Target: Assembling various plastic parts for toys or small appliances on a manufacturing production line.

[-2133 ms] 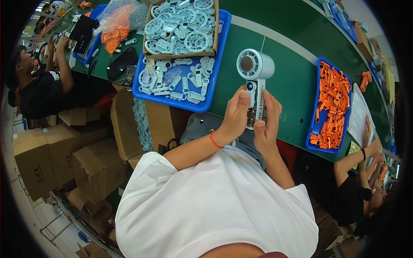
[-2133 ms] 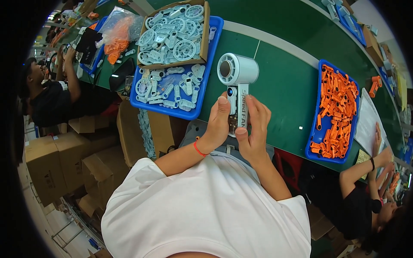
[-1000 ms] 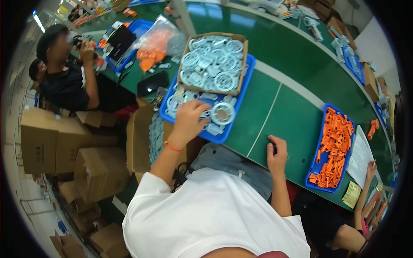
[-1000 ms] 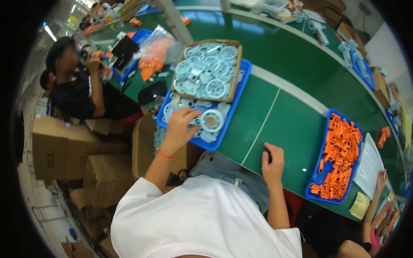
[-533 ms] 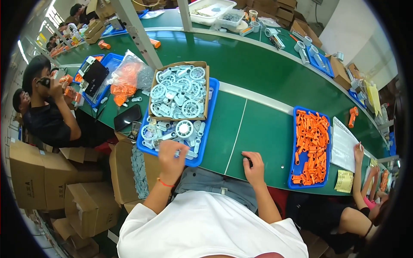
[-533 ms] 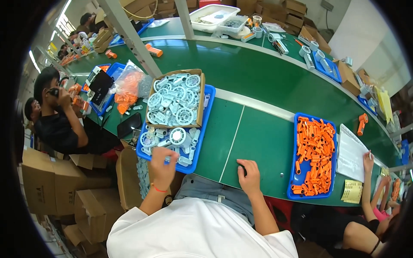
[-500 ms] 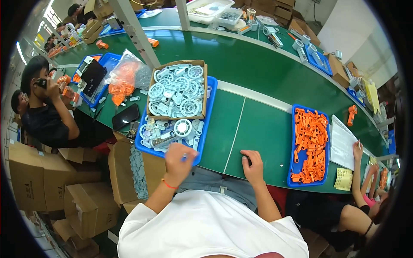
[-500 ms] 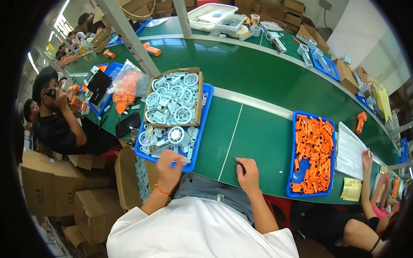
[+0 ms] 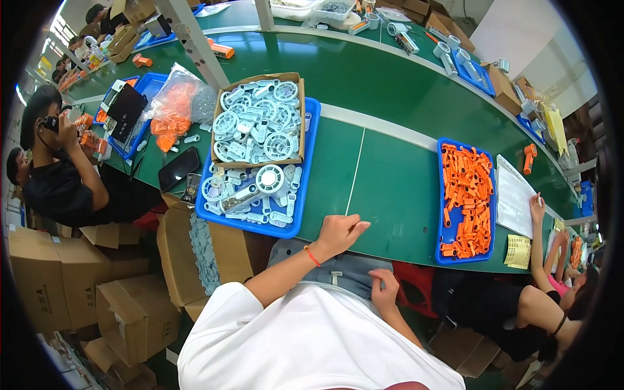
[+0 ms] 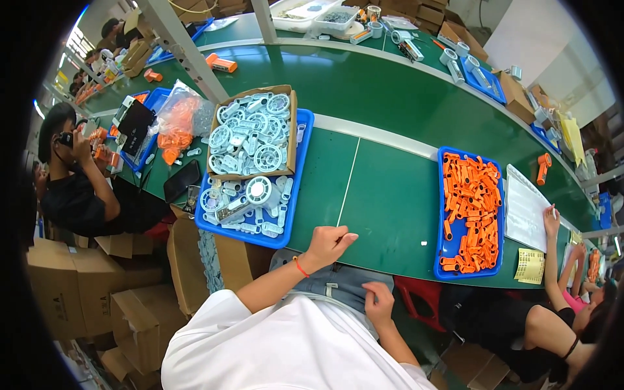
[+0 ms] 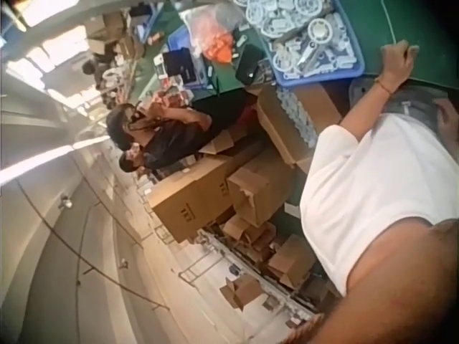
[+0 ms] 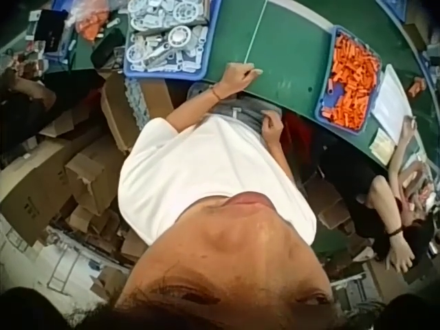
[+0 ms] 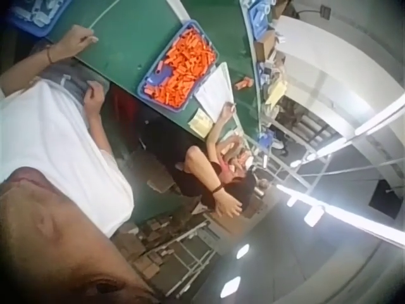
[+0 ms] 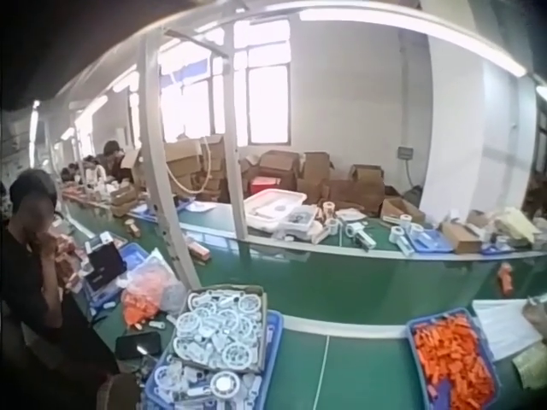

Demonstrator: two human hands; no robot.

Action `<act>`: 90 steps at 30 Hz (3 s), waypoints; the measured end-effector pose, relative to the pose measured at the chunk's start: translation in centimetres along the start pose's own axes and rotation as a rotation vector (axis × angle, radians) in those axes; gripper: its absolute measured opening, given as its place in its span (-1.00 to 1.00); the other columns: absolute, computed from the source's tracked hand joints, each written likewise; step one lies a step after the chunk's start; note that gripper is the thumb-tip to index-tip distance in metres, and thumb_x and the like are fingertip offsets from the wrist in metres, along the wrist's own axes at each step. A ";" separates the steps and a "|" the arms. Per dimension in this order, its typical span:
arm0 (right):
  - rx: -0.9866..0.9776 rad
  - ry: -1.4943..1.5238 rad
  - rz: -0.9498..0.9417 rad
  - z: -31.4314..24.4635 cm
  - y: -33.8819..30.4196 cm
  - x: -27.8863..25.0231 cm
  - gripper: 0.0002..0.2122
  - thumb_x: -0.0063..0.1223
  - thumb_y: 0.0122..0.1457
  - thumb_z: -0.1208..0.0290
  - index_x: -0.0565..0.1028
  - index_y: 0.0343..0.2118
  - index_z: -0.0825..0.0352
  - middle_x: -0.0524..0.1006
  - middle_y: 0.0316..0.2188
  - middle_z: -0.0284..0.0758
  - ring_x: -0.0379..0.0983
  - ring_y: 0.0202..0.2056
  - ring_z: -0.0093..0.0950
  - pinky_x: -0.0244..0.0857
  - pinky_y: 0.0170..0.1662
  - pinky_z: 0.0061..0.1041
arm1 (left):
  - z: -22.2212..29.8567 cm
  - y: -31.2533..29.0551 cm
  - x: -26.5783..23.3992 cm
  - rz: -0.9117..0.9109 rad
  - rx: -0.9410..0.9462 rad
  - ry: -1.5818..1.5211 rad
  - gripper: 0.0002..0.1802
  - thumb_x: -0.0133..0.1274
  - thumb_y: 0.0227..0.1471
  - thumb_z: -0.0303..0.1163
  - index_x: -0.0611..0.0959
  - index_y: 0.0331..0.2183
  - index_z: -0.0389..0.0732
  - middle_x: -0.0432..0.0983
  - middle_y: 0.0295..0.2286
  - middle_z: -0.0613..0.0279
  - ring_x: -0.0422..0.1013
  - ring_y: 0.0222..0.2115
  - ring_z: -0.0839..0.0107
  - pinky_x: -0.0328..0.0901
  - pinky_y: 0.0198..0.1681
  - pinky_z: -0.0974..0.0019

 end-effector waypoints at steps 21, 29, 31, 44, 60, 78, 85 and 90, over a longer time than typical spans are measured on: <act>0.441 -0.271 0.054 11.8 -13.3 -0.3 -0.93 -0.14 -0.06 0.61 0.34 -0.46 0.37 0.33 -0.59 -0.22 0.30 -0.57 -0.37 0.23 -0.45 -0.47 | 0.5 -0.5 0.9 0.009 0.004 -0.003 -0.75 0.00 0.01 -0.26 0.47 -0.58 -0.20 0.37 -0.70 0.10 0.37 -0.62 0.10 0.23 -0.54 0.13; 0.096 -0.204 -0.092 6.9 -9.1 -4.3 -0.95 -0.14 -0.06 0.62 0.37 -0.57 0.36 0.34 -0.65 -0.17 0.31 -0.61 -0.29 0.22 -0.51 -0.41 | 0.0 -0.6 1.4 0.081 -0.068 -0.050 -0.74 -0.04 0.03 -0.27 0.44 -0.59 -0.22 0.36 -0.69 0.07 0.36 -0.62 0.07 0.23 -0.55 0.11; -0.130 -0.146 -0.188 -1.1 -1.0 -4.3 -0.93 -0.11 -0.15 0.64 0.36 -0.67 0.35 0.36 -0.69 -0.24 0.31 -0.64 -0.26 0.23 -0.53 -0.39 | -0.1 -0.3 0.9 0.110 -0.138 0.007 -0.73 -0.04 0.02 -0.27 0.45 -0.59 -0.21 0.38 -0.68 0.05 0.36 -0.62 0.06 0.24 -0.55 0.12; 0.188 -0.841 -0.045 7.7 22.9 -15.4 -0.68 -0.03 0.09 0.43 0.38 -0.07 0.35 0.40 -0.14 -0.13 0.37 -0.14 -0.24 0.24 -0.06 -0.38 | 0.1 0.9 0.7 0.095 -0.149 0.026 -0.83 0.01 -0.02 -0.36 0.53 -0.58 -0.19 0.37 -0.74 0.16 0.36 -0.72 0.25 0.21 -0.65 0.28; 0.080 -0.895 0.048 9.6 22.0 -15.6 -0.84 -0.05 0.04 0.47 0.44 -0.30 0.38 0.47 -0.34 -0.13 0.41 -0.29 -0.19 0.27 -0.19 -0.31 | 0.4 0.1 0.4 0.096 -0.116 0.054 -0.82 -0.01 -0.03 -0.34 0.49 -0.59 -0.18 0.41 -0.69 0.14 0.39 -0.64 0.16 0.25 -0.57 0.17; -0.131 -0.688 0.056 -0.8 13.3 -1.9 -0.83 0.02 0.02 0.53 0.46 -0.29 0.37 0.42 -0.31 -0.20 0.33 -0.24 -0.21 0.24 -0.17 -0.35 | 1.0 0.6 0.2 -0.017 -0.127 0.124 -0.85 -0.01 -0.03 -0.35 0.52 -0.54 -0.20 0.44 -0.68 0.17 0.40 -0.65 0.21 0.26 -0.57 0.22; -0.116 -0.417 -0.150 0.9 13.4 -1.8 -0.79 0.03 -0.01 0.60 0.47 -0.25 0.36 0.39 -0.35 -0.19 0.33 -0.28 -0.28 0.23 -0.23 -0.38 | 4.8 15.1 -5.9 0.097 -0.081 -0.392 -0.78 -0.11 0.05 -0.40 0.53 -0.56 -0.26 0.43 -0.73 0.27 0.37 -0.70 0.54 0.20 -0.66 0.47; -0.046 -0.301 -0.138 0.2 12.6 -0.7 -0.77 0.02 -0.02 0.62 0.49 -0.23 0.34 0.37 -0.33 -0.18 0.31 -0.29 -0.27 0.21 -0.24 -0.39 | -6.2 31.9 -13.7 0.452 -0.469 0.099 -0.46 -0.26 0.02 -0.06 0.62 -0.53 -0.32 0.52 -0.44 -0.17 0.44 -0.30 -0.07 0.31 -0.19 0.05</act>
Point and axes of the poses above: each hand's wrist, its own y-axis towards the middle knuckle, its own x-axis out of the palm, z = x × y, the point moved 2 cm from there along y, towards the middle knuckle
